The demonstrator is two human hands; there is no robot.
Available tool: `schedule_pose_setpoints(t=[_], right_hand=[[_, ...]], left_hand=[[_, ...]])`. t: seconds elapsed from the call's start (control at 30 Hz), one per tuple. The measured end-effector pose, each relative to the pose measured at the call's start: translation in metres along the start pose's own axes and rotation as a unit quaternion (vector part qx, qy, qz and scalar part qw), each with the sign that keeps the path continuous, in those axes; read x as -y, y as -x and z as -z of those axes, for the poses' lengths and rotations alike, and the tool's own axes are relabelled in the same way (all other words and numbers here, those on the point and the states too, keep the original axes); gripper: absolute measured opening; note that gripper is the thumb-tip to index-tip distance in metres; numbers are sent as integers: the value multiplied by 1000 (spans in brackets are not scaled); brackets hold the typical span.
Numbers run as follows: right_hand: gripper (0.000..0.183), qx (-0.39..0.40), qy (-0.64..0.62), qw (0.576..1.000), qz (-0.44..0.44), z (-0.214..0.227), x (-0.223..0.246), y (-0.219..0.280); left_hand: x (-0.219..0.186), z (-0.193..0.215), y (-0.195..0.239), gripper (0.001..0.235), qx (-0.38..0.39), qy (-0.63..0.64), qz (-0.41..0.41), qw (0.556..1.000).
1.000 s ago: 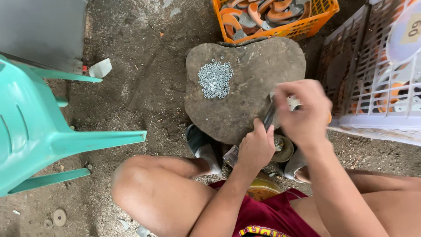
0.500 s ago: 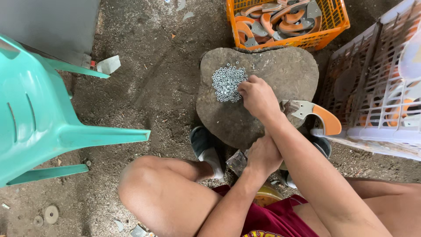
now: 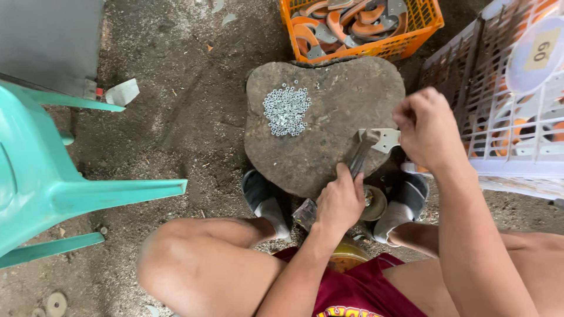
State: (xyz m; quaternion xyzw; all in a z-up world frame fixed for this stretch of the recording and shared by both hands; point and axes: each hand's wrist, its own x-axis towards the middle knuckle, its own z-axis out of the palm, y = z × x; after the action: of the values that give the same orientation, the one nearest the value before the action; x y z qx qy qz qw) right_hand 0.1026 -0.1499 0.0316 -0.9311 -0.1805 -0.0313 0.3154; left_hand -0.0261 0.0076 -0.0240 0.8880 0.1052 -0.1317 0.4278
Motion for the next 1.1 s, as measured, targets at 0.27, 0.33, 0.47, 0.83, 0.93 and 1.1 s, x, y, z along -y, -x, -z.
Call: schedule_pose_setpoints(t=[0.27,0.33,0.47,0.83,0.93,1.1], right_hand=[[14,-35,-24,998,-50,-54,-58,49],[14,-45,-24,997,-52,-54,-57,49],[13,-49,-16,997,-51,-52,-53,49],[18,-46,-99,988,-110,-38,-48,48],[29,-16,-99,981,-168,-22,-51,50],[32,70,-126,938,-315,-17,-48,53]], left_hand=[[2,-5,-2,38,-8,-9,-6,1000],[1,-4,-2,40,-9,-17,-8,1000],[0,-5,-1,42,10,3,5,1000],[2,-7,-2,40,-2,-30,3,1000],[-1,-4,-2,40,-1,-39,11,999],[-22,12,-1,35,-17,-35,-12,999]])
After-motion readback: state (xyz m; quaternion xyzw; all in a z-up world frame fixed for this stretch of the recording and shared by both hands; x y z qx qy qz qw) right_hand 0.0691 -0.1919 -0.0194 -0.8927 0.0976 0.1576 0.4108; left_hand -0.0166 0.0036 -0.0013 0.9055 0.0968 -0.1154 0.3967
